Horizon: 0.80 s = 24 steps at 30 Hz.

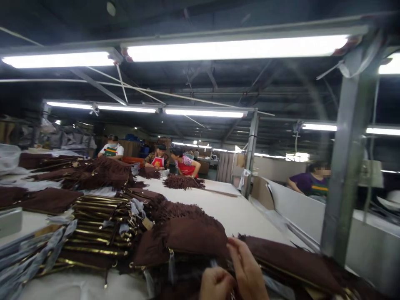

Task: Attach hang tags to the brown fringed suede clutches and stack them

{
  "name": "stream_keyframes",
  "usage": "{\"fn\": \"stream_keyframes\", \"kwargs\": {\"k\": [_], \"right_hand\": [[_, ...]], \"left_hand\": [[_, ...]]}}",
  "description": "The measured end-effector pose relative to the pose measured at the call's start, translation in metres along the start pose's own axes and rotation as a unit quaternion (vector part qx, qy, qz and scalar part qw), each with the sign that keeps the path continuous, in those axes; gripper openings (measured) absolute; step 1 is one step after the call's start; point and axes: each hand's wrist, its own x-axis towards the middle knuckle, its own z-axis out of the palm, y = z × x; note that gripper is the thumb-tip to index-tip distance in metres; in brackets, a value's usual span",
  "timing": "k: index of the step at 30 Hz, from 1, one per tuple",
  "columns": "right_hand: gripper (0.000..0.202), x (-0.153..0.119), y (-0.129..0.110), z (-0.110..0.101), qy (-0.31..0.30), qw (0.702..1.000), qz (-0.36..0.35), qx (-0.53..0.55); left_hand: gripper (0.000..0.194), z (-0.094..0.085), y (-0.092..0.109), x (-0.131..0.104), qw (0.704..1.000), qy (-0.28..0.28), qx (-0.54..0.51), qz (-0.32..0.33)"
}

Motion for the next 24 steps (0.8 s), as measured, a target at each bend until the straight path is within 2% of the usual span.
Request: {"fn": "stream_keyframes", "kwargs": {"k": [2, 3, 5, 7, 9, 14, 24], "right_hand": [[0.040, -0.004, -0.006, -0.017, 0.042, 0.991, 0.125, 0.033], [0.043, -0.007, -0.007, -0.024, 0.032, 0.983, 0.170, 0.064], [0.047, -0.013, -0.010, -0.031, -0.025, 0.965, 0.222, 0.140], [0.050, -0.019, -0.013, -0.030, -0.076, 0.947, 0.241, 0.200], [0.052, -0.024, -0.015, -0.024, -0.096, 0.941, 0.242, 0.218], [0.040, -0.030, -0.017, -0.011, -0.102, 0.954, 0.203, 0.197], [0.041, -0.040, -0.012, -0.015, -0.076, 0.972, 0.173, 0.140]], "left_hand": [[0.032, 0.002, 0.003, -0.004, 1.000, 0.019, 0.020, 0.011], [0.029, 0.003, 0.005, -0.006, 0.999, 0.021, 0.028, 0.012], [0.025, 0.003, 0.009, -0.010, 0.999, 0.013, 0.048, 0.016], [0.024, 0.004, 0.012, -0.013, 0.997, 0.000, 0.072, 0.027], [0.026, 0.005, 0.014, -0.015, 0.994, -0.011, 0.094, 0.045], [0.029, 0.005, 0.014, -0.017, 0.989, -0.020, 0.128, 0.076], [0.031, 0.009, 0.011, -0.021, 0.980, -0.008, 0.166, 0.112]]}}
